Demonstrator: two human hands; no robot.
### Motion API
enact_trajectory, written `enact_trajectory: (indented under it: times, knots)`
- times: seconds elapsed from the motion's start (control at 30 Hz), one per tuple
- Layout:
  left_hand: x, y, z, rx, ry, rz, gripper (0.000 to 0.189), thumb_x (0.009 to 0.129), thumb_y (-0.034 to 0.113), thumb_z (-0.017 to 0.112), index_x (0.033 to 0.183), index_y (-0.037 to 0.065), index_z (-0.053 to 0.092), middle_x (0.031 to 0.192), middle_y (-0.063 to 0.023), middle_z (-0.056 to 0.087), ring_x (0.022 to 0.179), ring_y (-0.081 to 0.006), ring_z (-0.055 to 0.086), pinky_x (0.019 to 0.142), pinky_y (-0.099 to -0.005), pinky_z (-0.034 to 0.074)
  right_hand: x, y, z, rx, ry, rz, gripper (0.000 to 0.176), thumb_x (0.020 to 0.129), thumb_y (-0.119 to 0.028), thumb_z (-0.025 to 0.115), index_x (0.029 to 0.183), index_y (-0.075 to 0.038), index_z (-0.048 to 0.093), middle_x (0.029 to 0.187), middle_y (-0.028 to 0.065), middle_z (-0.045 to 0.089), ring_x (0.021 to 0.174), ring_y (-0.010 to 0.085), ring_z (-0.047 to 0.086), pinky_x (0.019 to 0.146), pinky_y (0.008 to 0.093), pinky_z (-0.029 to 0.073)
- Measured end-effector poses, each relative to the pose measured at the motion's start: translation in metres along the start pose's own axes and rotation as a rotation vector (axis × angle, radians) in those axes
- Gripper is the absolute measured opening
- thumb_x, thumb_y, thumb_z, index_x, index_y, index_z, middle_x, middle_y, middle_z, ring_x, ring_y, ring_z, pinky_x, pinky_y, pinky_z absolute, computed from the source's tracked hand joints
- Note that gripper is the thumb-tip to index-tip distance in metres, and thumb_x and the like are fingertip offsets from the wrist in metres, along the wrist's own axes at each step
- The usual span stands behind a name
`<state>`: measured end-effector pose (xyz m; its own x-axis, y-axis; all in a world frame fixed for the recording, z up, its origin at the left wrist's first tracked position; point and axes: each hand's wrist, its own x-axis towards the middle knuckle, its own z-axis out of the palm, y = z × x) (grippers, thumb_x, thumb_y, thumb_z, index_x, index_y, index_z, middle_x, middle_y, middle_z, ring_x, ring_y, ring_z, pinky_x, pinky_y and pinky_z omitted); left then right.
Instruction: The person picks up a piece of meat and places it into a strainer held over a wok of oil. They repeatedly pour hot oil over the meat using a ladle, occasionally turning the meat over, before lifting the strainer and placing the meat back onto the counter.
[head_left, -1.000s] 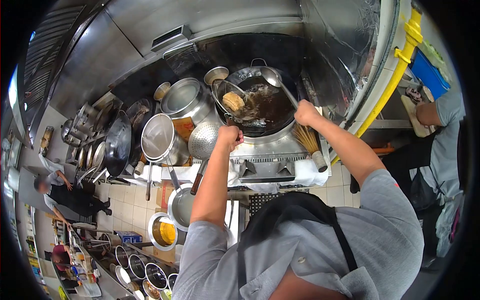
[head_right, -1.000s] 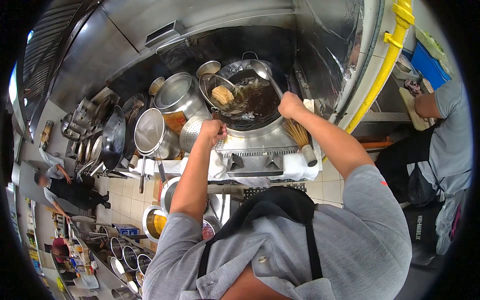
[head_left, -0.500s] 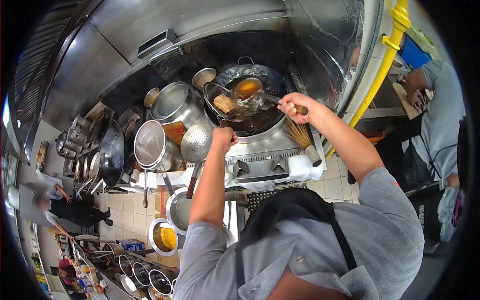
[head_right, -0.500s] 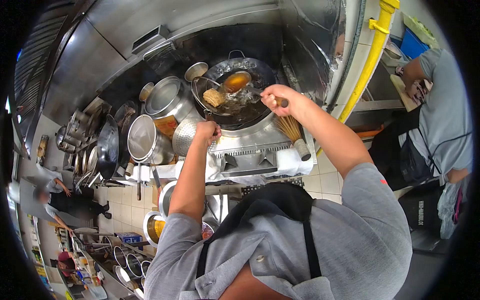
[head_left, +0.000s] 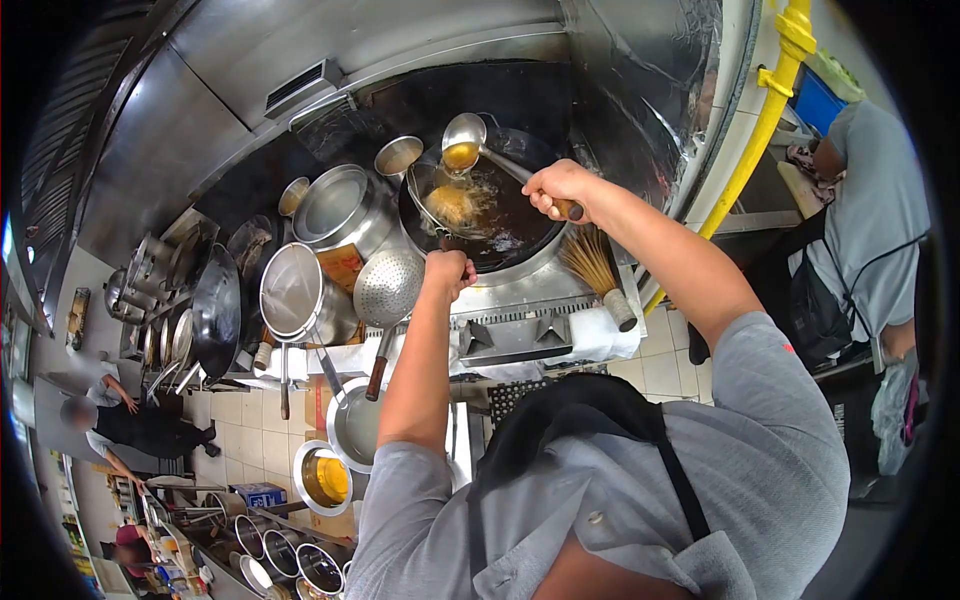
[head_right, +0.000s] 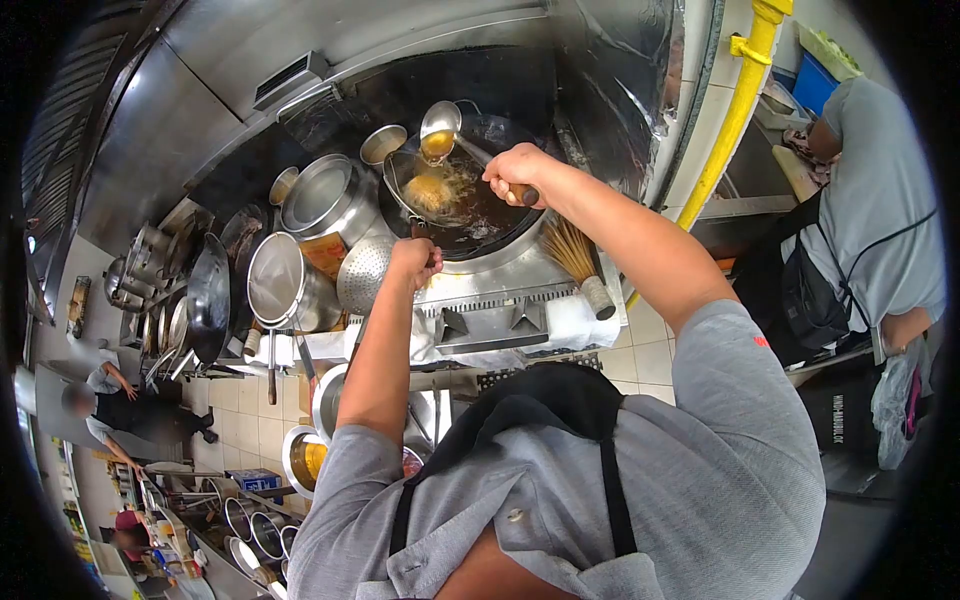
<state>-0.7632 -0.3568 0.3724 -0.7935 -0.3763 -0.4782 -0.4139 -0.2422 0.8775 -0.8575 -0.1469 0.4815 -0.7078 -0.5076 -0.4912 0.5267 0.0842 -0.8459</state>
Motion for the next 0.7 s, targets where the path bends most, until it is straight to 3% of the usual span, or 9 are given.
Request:
enact_trajectory:
  times: [0.17, 0.27, 0.33, 0.37, 0.5, 0.57, 0.6, 0.67, 0.7]
  knots:
    - [-0.002, 0.002, -0.003, -0.003, 0.002, 0.011, 0.004, 0.072, -0.004, 0.045, 0.076, -0.003, 0.047, 0.065, -0.0095, 0.050, 0.052, -0.0169, 0.048, 0.048, -0.0308, 0.044, 0.008, 0.009, -0.012, -0.274, 0.041, -0.137, 0.019, 0.079, -0.005, 0.053, 0.060, -0.001, 0.049, 0.055, 0.0042, 0.049, 0.039, 0.0095, 0.043, 0.034, 0.0225, 0.034]
    - [0.001, 0.000, -0.009, -0.002, 0.002, 0.029, 0.003, 0.073, -0.003, 0.045, 0.075, -0.003, 0.047, 0.064, -0.0096, 0.050, 0.052, -0.0171, 0.048, 0.047, -0.0303, 0.044, 0.029, 0.026, -0.028, -0.649, 0.160, -0.231, 0.015, 0.074, -0.007, 0.055, 0.063, 0.003, 0.056, 0.062, 0.0139, 0.058, 0.047, 0.0213, 0.056, 0.043, 0.0327, 0.045]
    - [0.000, 0.000, -0.013, 0.000, 0.003, 0.039, 0.003, 0.073, -0.003, 0.045, 0.074, -0.003, 0.047, 0.064, -0.0097, 0.050, 0.051, -0.0173, 0.048, 0.046, -0.0301, 0.044, 0.035, 0.040, -0.034, -1.144, 0.468, -0.482, 0.017, 0.070, -0.008, 0.055, 0.074, 0.007, 0.061, 0.077, 0.0251, 0.061, 0.071, 0.0332, 0.063, 0.064, 0.0386, 0.050]
    - [0.000, 0.001, -0.015, -0.008, 0.018, 0.027, 0.003, 0.073, -0.002, 0.044, 0.073, -0.003, 0.047, 0.063, -0.0098, 0.050, 0.051, -0.0173, 0.048, 0.046, -0.0300, 0.044, 0.036, 0.045, -0.039, -1.081, 0.450, -0.302, 0.022, 0.068, -0.007, 0.053, 0.081, 0.009, 0.061, 0.089, 0.0300, 0.058, 0.091, 0.0371, 0.058, 0.078, 0.0376, 0.047]
    - [-0.012, 0.007, -0.015, 0.035, 0.077, 0.041, 0.005, 0.074, -0.001, 0.044, 0.071, -0.002, 0.048, 0.061, -0.0097, 0.050, 0.049, -0.0175, 0.047, 0.045, -0.0302, 0.044, 0.027, 0.065, -0.044, -1.278, 0.501, -0.418, 0.024, 0.071, -0.009, 0.054, 0.083, 0.010, 0.061, 0.083, 0.0262, 0.061, 0.076, 0.0337, 0.063, 0.068, 0.0371, 0.050]
    - [-0.014, 0.009, -0.013, 0.057, 0.097, 0.044, 0.006, 0.075, -0.001, 0.044, 0.071, -0.002, 0.048, 0.061, -0.0095, 0.049, 0.049, -0.0175, 0.047, 0.044, -0.0302, 0.044, 0.032, 0.067, -0.051, -0.935, 0.221, -0.075, 0.017, 0.076, -0.010, 0.053, 0.075, 0.007, 0.057, 0.065, 0.0160, 0.060, 0.050, 0.0234, 0.060, 0.047, 0.0318, 0.049]
    - [-0.013, 0.008, -0.012, 0.079, 0.115, 0.045, 0.006, 0.075, -0.001, 0.044, 0.071, -0.003, 0.048, 0.060, -0.0093, 0.049, 0.048, -0.0175, 0.047, 0.044, -0.0302, 0.043, 0.034, 0.067, -0.055, -0.931, 0.225, -0.073, 0.017, 0.076, -0.010, 0.053, 0.075, 0.007, 0.057, 0.065, 0.0160, 0.060, 0.050, 0.0234, 0.060, 0.047, 0.0318, 0.049]
    - [-0.012, 0.006, -0.010, 0.089, 0.102, 0.046, 0.007, 0.075, -0.001, 0.043, 0.071, -0.002, 0.048, 0.060, -0.0092, 0.049, 0.048, -0.0174, 0.047, 0.044, -0.0302, 0.043, 0.039, 0.066, -0.063, 0.112, -0.060, 0.299, 0.016, 0.080, -0.008, 0.049, 0.065, -0.003, 0.047, 0.053, 0.0038, 0.049, 0.036, 0.0094, 0.045, 0.033, 0.0219, 0.039]
    - [-0.009, 0.004, -0.010, 0.095, 0.094, 0.049, 0.007, 0.075, -0.001, 0.043, 0.071, -0.002, 0.048, 0.060, -0.0092, 0.049, 0.048, -0.0173, 0.047, 0.044, -0.0302, 0.044, 0.026, 0.058, -0.056, 0.219, -0.079, 0.300, 0.024, 0.082, -0.006, 0.045, 0.060, -0.010, 0.035, 0.049, -0.0024, 0.038, 0.035, 0.0039, 0.039, 0.029, 0.0149, 0.032]
